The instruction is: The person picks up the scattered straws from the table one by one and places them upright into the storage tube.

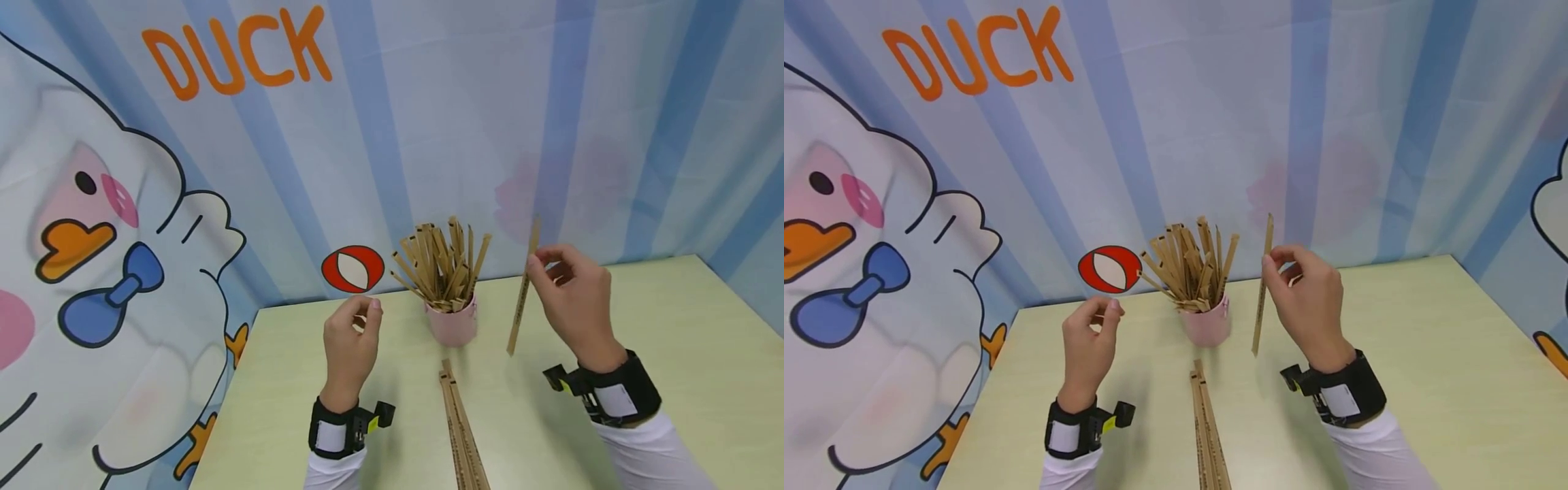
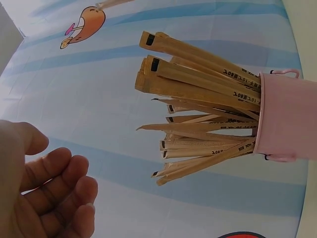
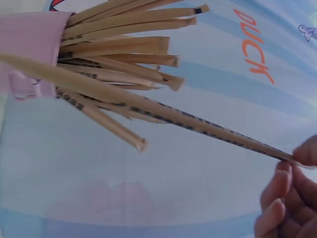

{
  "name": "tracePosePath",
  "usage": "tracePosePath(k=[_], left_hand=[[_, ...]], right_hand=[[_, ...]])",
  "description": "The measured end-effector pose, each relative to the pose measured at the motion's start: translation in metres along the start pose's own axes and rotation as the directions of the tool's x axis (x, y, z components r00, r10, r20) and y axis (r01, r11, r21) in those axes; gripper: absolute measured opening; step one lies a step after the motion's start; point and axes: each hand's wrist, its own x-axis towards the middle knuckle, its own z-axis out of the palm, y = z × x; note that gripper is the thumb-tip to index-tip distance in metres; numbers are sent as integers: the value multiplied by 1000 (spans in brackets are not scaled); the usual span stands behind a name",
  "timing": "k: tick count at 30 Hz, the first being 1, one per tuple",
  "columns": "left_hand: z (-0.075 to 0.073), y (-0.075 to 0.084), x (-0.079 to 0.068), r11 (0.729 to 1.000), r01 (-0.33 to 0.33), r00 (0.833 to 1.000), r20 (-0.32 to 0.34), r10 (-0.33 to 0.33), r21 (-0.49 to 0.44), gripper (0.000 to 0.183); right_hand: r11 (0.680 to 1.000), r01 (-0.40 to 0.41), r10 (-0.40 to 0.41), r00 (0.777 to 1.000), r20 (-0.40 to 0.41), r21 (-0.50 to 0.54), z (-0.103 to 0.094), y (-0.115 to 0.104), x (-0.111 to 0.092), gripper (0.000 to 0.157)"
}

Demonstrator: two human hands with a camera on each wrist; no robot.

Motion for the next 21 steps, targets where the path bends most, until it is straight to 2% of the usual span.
tracePosePath(k=[5,10,14,21], left_hand=[[-1,-1,0,1000,4,1000,-4,-4,-4,25],[-1,-2,1,1000,6,1000,-3,-6,-18,25],[-1,-3,1,1000,8,1000,0,-8,-16,25],[-2,-3,0,1000,14,1000,0,-14,-19,27]], right_hand=[[992,91,-79,986,-146,84,12,-10,18,14],[988,146,-133,973,-190,57,33,-7,28,13],[987,158,-154,978,-139,20,48,2,23,16],[985,161,-159,987,29,-56,74,23,1,18]])
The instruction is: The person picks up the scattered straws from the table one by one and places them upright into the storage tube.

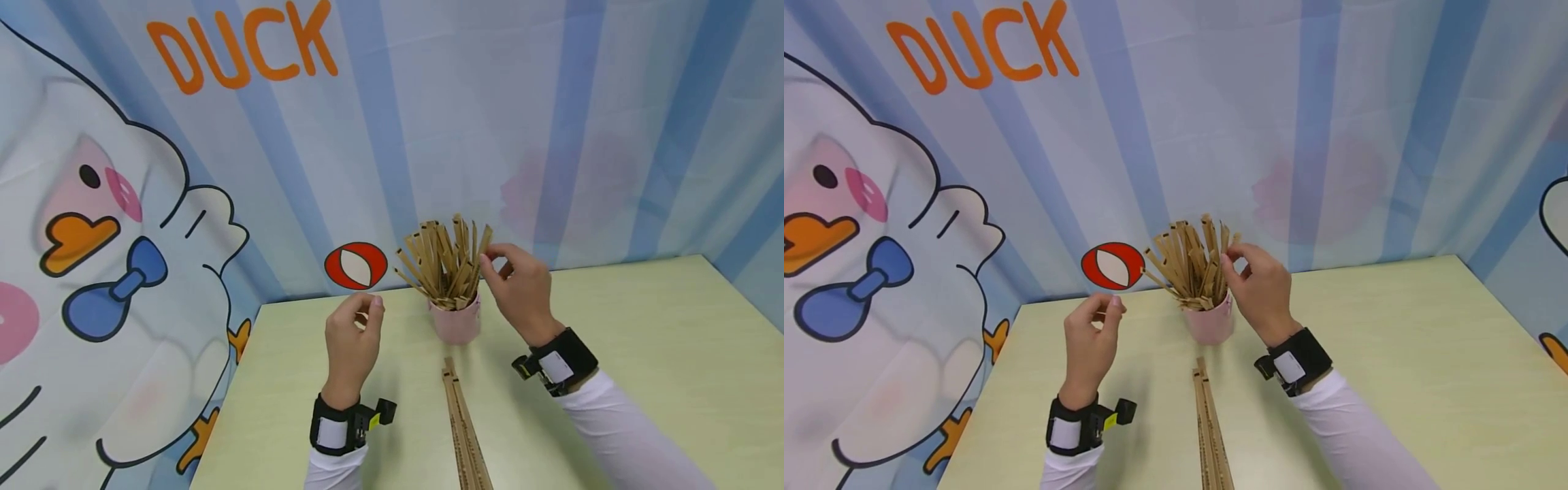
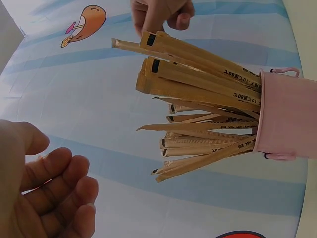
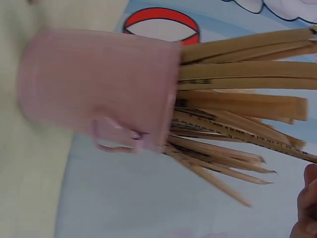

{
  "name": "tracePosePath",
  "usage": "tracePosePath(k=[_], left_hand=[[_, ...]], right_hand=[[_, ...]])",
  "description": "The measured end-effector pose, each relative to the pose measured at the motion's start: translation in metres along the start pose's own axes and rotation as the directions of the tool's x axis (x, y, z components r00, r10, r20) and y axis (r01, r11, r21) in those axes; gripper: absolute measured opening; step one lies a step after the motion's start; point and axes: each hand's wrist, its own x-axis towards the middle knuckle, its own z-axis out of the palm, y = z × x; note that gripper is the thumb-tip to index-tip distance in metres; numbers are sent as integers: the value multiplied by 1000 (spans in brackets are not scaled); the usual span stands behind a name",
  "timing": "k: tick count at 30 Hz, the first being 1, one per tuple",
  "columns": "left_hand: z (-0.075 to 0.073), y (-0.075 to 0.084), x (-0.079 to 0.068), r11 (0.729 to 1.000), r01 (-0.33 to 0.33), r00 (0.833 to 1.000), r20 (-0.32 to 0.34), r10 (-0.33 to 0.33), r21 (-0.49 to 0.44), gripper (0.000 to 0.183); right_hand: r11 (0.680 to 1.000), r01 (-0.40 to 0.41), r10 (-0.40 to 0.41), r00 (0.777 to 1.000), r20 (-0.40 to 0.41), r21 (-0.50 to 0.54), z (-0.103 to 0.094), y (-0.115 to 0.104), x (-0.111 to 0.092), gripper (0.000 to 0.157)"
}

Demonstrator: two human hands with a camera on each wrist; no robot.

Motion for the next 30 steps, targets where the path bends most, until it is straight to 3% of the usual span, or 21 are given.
tracePosePath(k=[6,12,20,24,27,30], left_hand=[[0,0,0,1000,-5,1000,2,5,14,27],[0,0,0,1000,1,1000,15,-1,25,27],[-1,2,0,999,11,1000,21,-12,36,28],[-1,2,0,999,2,1000,19,-2,38,27],[1,0,0,999,2,1000,25,-3,37,27],[2,-1,-1,999,11,999,42,-13,38,27]], right_hand=[[997,-32,42,989,140,-71,11,10,-15,13],[992,-61,90,957,276,-114,15,14,-24,16],[990,-91,121,943,311,-109,8,13,-27,20],[982,-150,179,932,315,-114,-2,14,-35,26],[970,-213,241,910,338,-117,-9,17,-46,30],[954,-275,300,872,387,-119,-14,21,-60,35]])
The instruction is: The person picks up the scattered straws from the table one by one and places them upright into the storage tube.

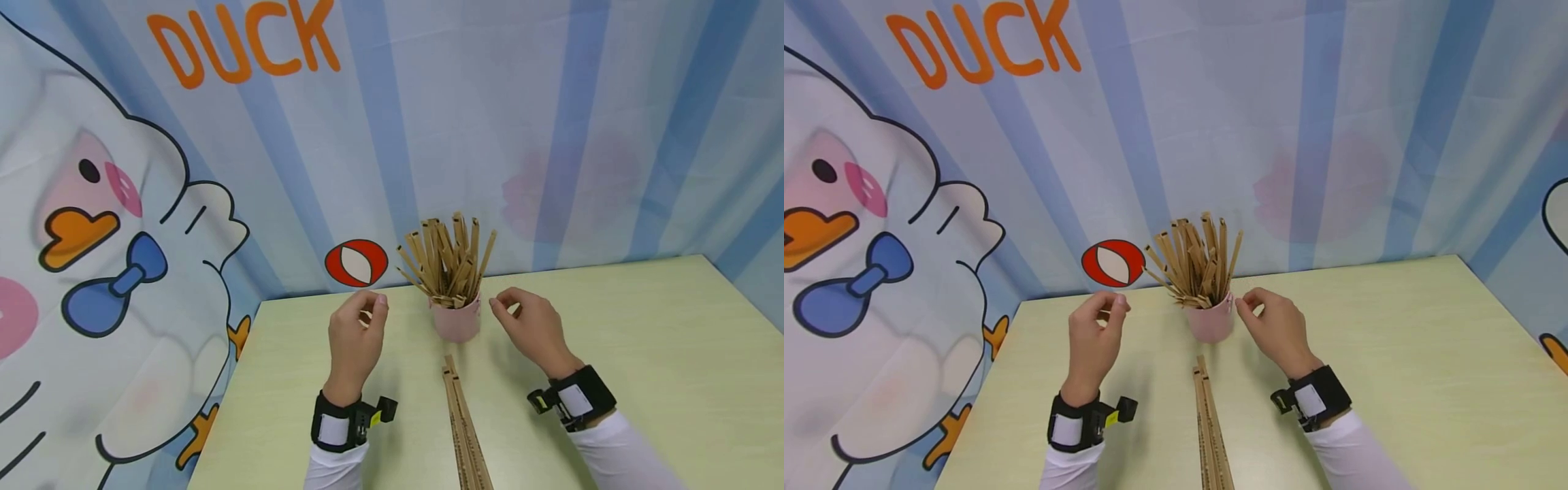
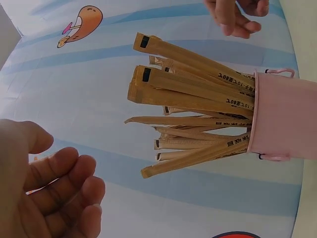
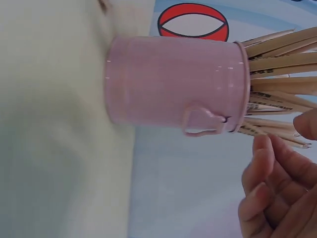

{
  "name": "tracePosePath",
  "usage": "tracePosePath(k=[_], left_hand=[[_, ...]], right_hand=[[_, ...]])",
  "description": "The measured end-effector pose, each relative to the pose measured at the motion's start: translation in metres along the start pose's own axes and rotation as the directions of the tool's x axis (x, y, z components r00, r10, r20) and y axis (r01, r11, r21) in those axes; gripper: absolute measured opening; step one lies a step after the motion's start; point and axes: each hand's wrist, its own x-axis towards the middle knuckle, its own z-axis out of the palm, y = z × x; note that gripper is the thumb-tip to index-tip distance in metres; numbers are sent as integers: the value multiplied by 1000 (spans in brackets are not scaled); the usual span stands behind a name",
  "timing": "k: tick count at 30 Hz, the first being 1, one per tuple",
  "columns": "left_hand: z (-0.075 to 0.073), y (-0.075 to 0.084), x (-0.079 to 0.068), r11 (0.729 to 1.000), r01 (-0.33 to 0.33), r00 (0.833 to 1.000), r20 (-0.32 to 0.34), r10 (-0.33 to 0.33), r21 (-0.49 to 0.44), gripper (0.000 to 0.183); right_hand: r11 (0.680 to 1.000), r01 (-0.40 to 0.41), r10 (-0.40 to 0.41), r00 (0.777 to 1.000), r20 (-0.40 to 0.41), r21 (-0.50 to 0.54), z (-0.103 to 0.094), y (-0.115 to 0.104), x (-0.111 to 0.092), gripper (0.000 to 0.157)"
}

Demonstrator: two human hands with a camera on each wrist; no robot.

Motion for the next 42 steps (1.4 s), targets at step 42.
tracePosePath(k=[42], left_hand=[[88,11,-88,831,-214,607,737,-298,513,41]], right_hand=[[996,-84,82,995,54,36,4,20,-25,34]])
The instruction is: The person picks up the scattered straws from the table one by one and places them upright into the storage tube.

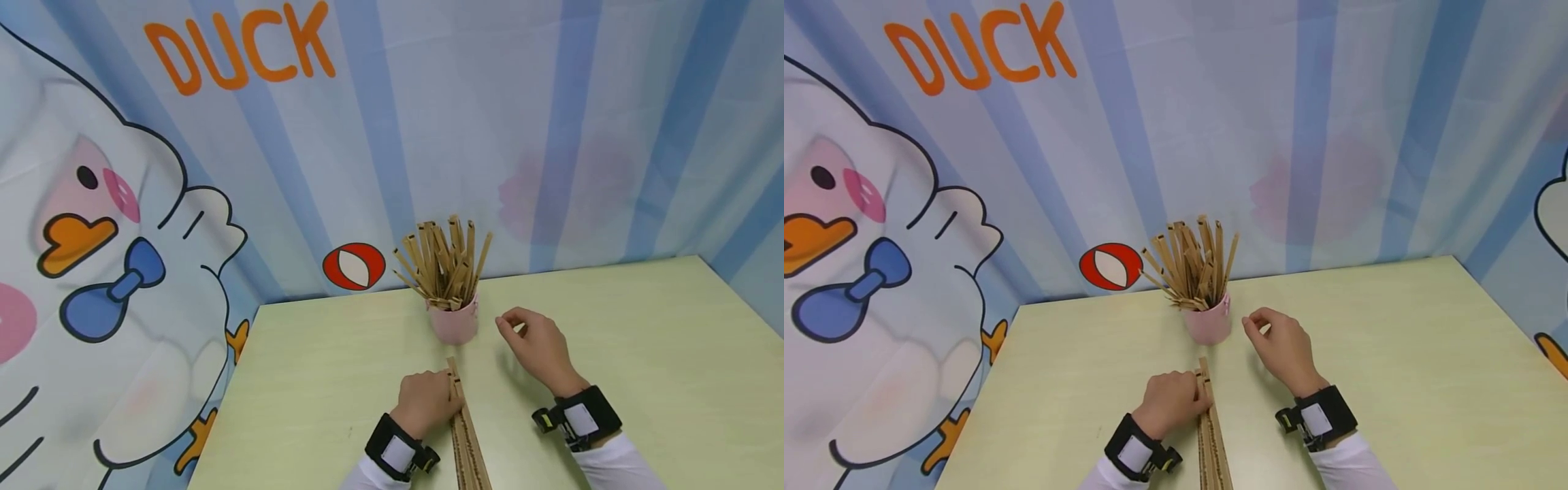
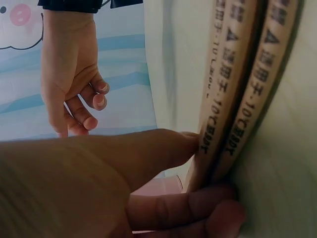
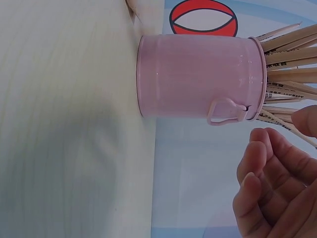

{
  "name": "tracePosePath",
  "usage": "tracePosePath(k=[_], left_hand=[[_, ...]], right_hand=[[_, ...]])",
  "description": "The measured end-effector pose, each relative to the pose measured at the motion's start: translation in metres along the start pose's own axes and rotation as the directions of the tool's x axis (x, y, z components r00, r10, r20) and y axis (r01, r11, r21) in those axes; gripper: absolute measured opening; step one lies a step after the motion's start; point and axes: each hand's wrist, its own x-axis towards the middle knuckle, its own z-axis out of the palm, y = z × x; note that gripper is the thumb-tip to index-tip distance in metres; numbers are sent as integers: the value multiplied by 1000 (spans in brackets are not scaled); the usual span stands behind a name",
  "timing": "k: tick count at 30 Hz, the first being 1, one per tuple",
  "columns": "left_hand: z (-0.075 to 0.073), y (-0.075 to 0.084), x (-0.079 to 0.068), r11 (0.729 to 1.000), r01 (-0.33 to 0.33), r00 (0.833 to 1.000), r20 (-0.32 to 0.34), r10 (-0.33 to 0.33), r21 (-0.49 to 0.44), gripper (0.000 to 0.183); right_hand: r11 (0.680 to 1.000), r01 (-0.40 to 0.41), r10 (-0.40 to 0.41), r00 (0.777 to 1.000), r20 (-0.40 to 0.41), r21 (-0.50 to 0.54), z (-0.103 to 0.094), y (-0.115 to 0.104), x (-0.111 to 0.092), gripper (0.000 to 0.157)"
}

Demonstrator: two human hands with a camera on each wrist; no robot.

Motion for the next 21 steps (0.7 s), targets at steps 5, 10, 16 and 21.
tracePosePath(k=[5,10,16,21], left_hand=[[3,-2,1,1000,5,1000,-20,-6,-28,37],[4,-6,4,993,31,998,-43,-36,-114,33],[-22,-17,0,963,6,990,-133,-44,-269,39],[-52,-30,-6,923,-43,952,-295,-78,-384,37]], right_hand=[[1000,1,-1,1000,-3,8,-2,0,-1,37],[1000,0,1,1000,-13,6,-2,1,-1,34],[1000,6,-6,1000,-24,12,-4,1,-1,34],[1000,10,-10,1000,-23,16,-6,0,-1,36]])
